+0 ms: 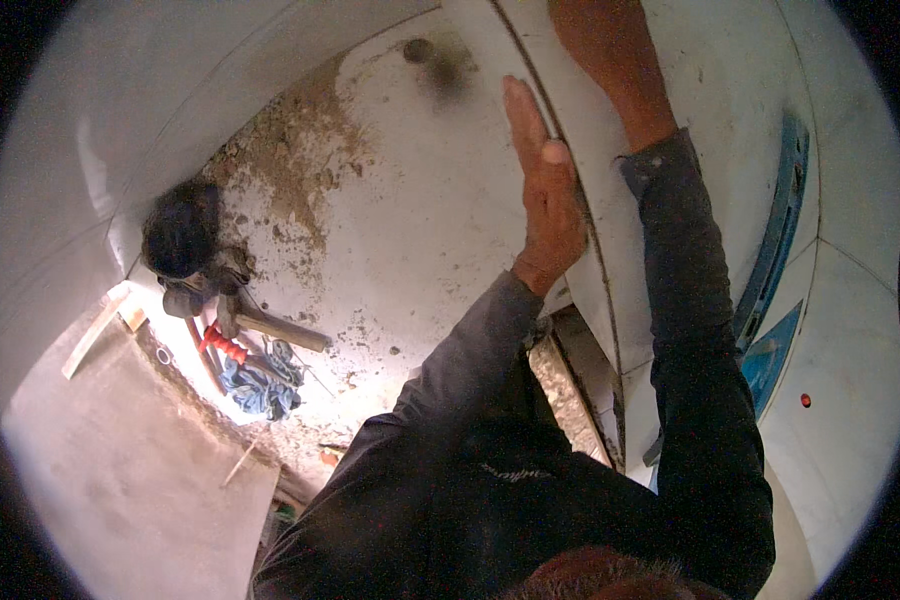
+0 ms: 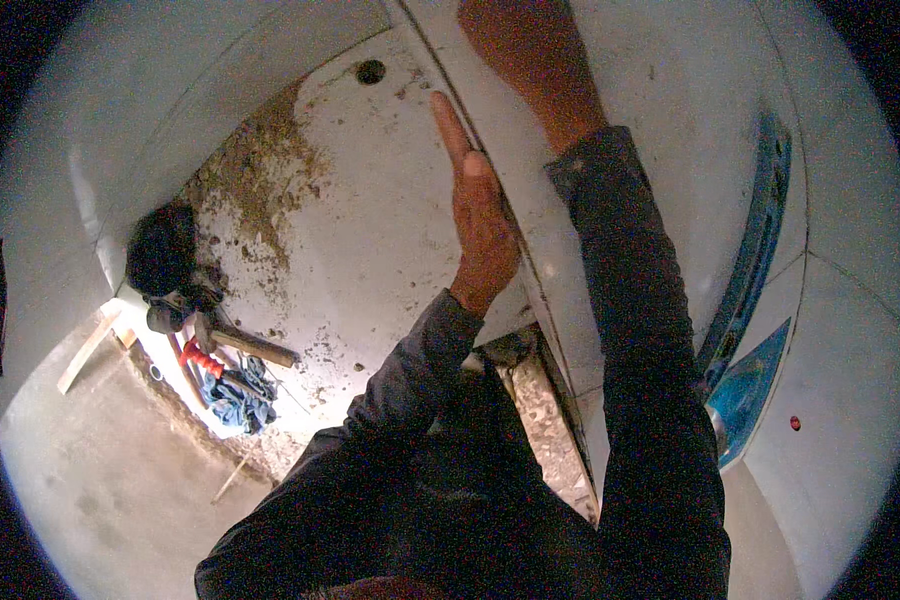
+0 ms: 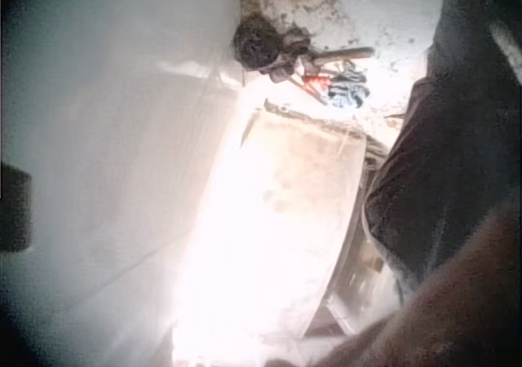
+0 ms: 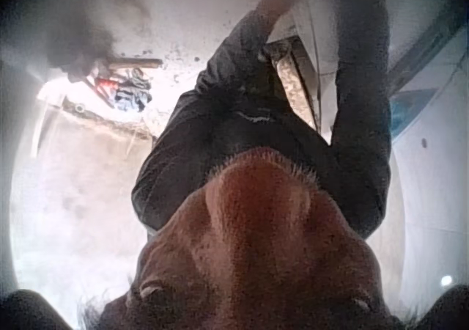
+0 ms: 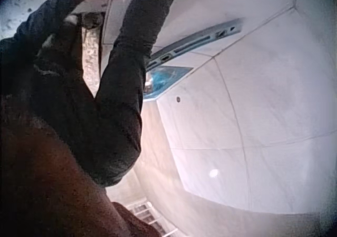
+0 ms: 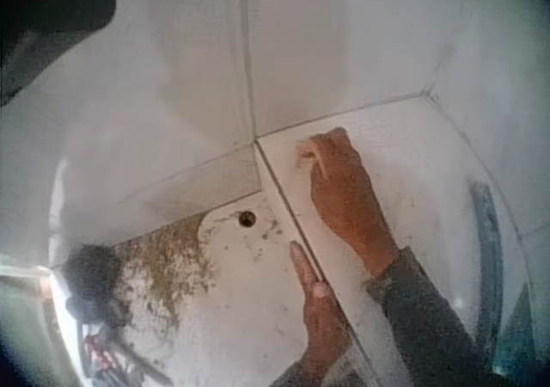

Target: The person uses a hammer and chisel to remove material from a wall corner, then fits a tile into place by hand, checking the alignment with another person.

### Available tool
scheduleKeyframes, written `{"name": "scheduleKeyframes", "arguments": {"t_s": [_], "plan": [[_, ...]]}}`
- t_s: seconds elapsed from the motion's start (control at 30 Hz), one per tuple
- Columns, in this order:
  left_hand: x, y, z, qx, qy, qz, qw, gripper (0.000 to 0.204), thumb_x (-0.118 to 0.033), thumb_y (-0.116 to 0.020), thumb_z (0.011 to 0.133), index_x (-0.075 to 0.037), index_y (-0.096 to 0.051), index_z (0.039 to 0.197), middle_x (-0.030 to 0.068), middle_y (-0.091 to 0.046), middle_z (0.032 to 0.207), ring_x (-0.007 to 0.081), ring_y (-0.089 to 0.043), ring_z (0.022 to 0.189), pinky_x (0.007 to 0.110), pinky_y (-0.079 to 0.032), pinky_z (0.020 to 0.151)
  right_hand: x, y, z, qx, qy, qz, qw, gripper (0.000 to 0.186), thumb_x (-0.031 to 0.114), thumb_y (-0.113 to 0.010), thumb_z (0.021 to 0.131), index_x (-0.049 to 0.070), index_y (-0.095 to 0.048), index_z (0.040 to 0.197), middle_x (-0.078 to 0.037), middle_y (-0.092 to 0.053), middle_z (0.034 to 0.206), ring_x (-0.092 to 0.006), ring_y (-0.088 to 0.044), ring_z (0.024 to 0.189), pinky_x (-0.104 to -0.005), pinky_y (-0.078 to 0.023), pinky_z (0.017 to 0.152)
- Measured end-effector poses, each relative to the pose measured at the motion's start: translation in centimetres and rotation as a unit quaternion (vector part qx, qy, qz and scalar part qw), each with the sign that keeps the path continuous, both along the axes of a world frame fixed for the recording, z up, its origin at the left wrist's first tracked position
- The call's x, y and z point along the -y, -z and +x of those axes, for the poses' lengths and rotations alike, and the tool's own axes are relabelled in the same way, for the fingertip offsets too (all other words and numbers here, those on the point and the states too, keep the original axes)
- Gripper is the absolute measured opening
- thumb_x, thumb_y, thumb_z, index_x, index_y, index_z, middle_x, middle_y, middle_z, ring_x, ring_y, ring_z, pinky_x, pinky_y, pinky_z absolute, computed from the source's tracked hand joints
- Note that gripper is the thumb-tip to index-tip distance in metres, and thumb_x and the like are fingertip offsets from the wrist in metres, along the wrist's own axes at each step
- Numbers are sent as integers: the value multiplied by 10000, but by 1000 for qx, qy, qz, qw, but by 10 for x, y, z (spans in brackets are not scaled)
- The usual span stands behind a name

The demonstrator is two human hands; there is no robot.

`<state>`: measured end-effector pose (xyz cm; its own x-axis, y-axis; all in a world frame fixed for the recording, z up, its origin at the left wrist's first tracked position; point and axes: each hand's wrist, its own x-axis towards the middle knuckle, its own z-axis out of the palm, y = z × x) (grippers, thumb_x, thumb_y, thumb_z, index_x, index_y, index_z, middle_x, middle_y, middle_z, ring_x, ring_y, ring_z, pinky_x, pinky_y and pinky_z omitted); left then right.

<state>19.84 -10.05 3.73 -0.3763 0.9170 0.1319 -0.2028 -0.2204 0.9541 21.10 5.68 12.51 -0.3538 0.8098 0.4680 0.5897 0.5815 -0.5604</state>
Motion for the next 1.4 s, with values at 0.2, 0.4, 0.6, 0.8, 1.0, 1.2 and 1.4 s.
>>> {"name": "scheduleKeyframes", "arguments": {"t_s": [0.2, 0.4, 0.6, 0.8, 1.0, 1.2, 1.4], "plan": [[1, 19, -9, -115, 12, 47, 992, 702, -461, -227, 1056, 8, -97, 1561, 243, -19, 1627, 388, -6, 1512, 469, -37, 1214, -1, 3, -2, 156, -61, 138, 976, 440, 234, -684, 856, 17, -588, 1226, -200, -553, 1153, -369, -541, 1116, -465, -439, 961], [-8, 79, -35, -131, 67, 1, 989, 708, -436, -278, 1057, 51, -111, 1542, 267, -27, 1618, 399, -26, 1507, 429, -89, 1219, 1, 14, -3, 225, -23, 117, 967, 615, 289, -708, 802, 5, -524, 1315, -232, -499, 1226, -404, -495, 1170, -477, -423, 994], [-16, 93, -41, -129, 10, 10, 992, 709, -414, -298, 1055, 108, -148, 1511, 312, -132, 1586, 414, -140, 1490, 411, -137, 1214, 5, 14, -11, 208, -32, 81, 974, 624, 284, -696, 794, -9, -518, 1315, -246, -504, 1197, -417, -513, 1131, -465, -427, 994], [-21, 98, -41, -173, -20, 9, 985, 603, -328, -346, 1062, 70, -251, 1505, 280, -252, 1567, 379, -242, 1471, 374, -199, 1197, -9, 19, -7, 182, -53, 103, 976, 647, 282, -687, 795, -38, -509, 1328, -271, -518, 1230, -429, -517, 1169, -461, -431, 1004], [-19, 93, -43, -168, -33, -5, 985, 590, -347, -385, 1058, 27, -295, 1506, 260, -321, 1544, 365, -303, 1449, 380, -249, 1181, 0, 9, -15, 176, -52, 36, 982, 646, 277, -678, 795, -44, -512, 1331, -279, -514, 1259, -427, -520, 1178, -459, -425, 1017], [-19, 89, -37, -146, -19, -22, 989, 587, -348, -388, 1057, 20, -304, 1507, 244, -312, 1555, 356, -295, 1455, 382, -236, 1186, -6, 13, -8, 179, -50, 71, 980, 550, 260, -632, 854, -39, -540, 1307, -267, -522, 1261, -420, -525, 1176, -448, -424, 1021], [-16, 87, -49, -156, -24, -32, 987, 618, -354, -390, 1046, 36, -277, 1511, 256, -294, 1560, 368, -260, 1466, 391, -210, 1196, -18, 21, -9, 105, -50, 58, 991, 320, 160, -528, 940, 4, -602, 1209, -218, -560, 1202, -405, -541, 1144, -451, -435, 1003]]}}
